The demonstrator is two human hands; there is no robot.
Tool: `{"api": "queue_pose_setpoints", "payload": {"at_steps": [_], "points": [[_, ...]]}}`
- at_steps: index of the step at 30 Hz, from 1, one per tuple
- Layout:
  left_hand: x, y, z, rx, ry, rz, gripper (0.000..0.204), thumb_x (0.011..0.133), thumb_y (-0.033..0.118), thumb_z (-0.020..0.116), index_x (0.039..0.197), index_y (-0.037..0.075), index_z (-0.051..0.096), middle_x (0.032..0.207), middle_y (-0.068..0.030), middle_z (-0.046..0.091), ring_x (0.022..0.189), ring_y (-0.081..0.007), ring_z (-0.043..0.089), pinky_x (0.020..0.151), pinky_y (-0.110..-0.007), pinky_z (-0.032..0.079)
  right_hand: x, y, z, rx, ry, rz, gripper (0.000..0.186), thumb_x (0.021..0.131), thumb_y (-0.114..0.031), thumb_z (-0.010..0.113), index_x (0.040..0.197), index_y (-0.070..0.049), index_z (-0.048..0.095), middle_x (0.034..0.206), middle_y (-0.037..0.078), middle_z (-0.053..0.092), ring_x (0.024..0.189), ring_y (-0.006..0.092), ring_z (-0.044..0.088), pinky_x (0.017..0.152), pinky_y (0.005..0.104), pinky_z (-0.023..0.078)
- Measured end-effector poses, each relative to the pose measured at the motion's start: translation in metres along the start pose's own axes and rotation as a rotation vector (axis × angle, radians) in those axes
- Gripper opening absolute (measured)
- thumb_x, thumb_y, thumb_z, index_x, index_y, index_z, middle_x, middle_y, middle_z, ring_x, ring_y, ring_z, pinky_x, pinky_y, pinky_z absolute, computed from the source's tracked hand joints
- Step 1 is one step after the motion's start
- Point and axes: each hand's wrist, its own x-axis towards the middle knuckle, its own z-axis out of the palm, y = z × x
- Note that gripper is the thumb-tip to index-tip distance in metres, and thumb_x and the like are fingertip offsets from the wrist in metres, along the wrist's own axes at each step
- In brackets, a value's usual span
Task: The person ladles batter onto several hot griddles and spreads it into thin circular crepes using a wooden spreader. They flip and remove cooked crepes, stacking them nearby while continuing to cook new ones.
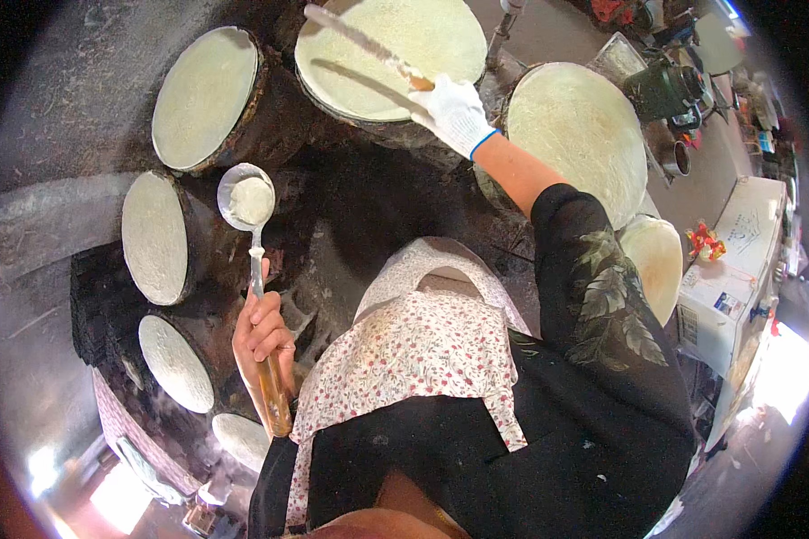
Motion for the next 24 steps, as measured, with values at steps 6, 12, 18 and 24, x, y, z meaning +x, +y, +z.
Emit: {"api": "queue_pose_setpoints", "payload": {"at_steps": [6, 12, 18, 24], "points": [[0.013, 0.011, 0.003, 0.125, 0.046, -0.038, 0.048, 0.115, 0.008, 0.036, 0.162, -0.003, 0.028, 0.082, -0.0010, 0.042, 0.049, 0.0019, 0.037, 0.037, -0.014, 0.039, -0.007, 0.015, 0.006, -0.073, 0.159, -0.132, 0.033, 0.089, -0.039, 0.081, 0.119, -0.026, 0.078, 0.098, 0.016, 0.064, 0.094, 0.0315, 0.067, 0.084, 0.0442, 0.055], [0.012, 0.009, 0.019, 0.142, 0.048, -0.040, 0.049, 0.115, 0.008, 0.036, 0.162, -0.003, 0.028, 0.081, -0.0012, 0.042, 0.048, 0.0019, 0.039, 0.037, -0.014, 0.040, 0.014, 0.036, -0.026, -0.101, 0.374, -0.232, 0.014, 0.091, -0.033, 0.078, 0.094, -0.020, 0.079, 0.087, 0.013, 0.064, 0.082, 0.0313, 0.067, 0.074, 0.0447, 0.053], [0.003, 0.004, 0.020, 0.162, 0.032, -0.041, 0.048, 0.115, 0.006, 0.036, 0.161, -0.004, 0.028, 0.081, -0.0015, 0.043, 0.048, 0.0021, 0.038, 0.037, -0.014, 0.040, 0.006, 0.027, -0.009, -0.084, 0.344, -0.047, 0.014, 0.089, -0.033, 0.080, 0.093, -0.020, 0.078, 0.089, 0.011, 0.066, 0.084, 0.0310, 0.069, 0.071, 0.0468, 0.055], [0.002, 0.006, 0.015, 0.159, 0.122, -0.063, 0.048, 0.115, 0.007, 0.037, 0.161, -0.004, 0.029, 0.081, -0.0013, 0.043, 0.048, 0.0020, 0.038, 0.037, -0.013, 0.039, 0.015, 0.029, -0.005, -0.044, 0.330, 0.147, 0.026, 0.093, -0.038, 0.075, 0.099, -0.013, 0.076, 0.092, 0.013, 0.071, 0.087, 0.0348, 0.071, 0.082, 0.0487, 0.057]]}}
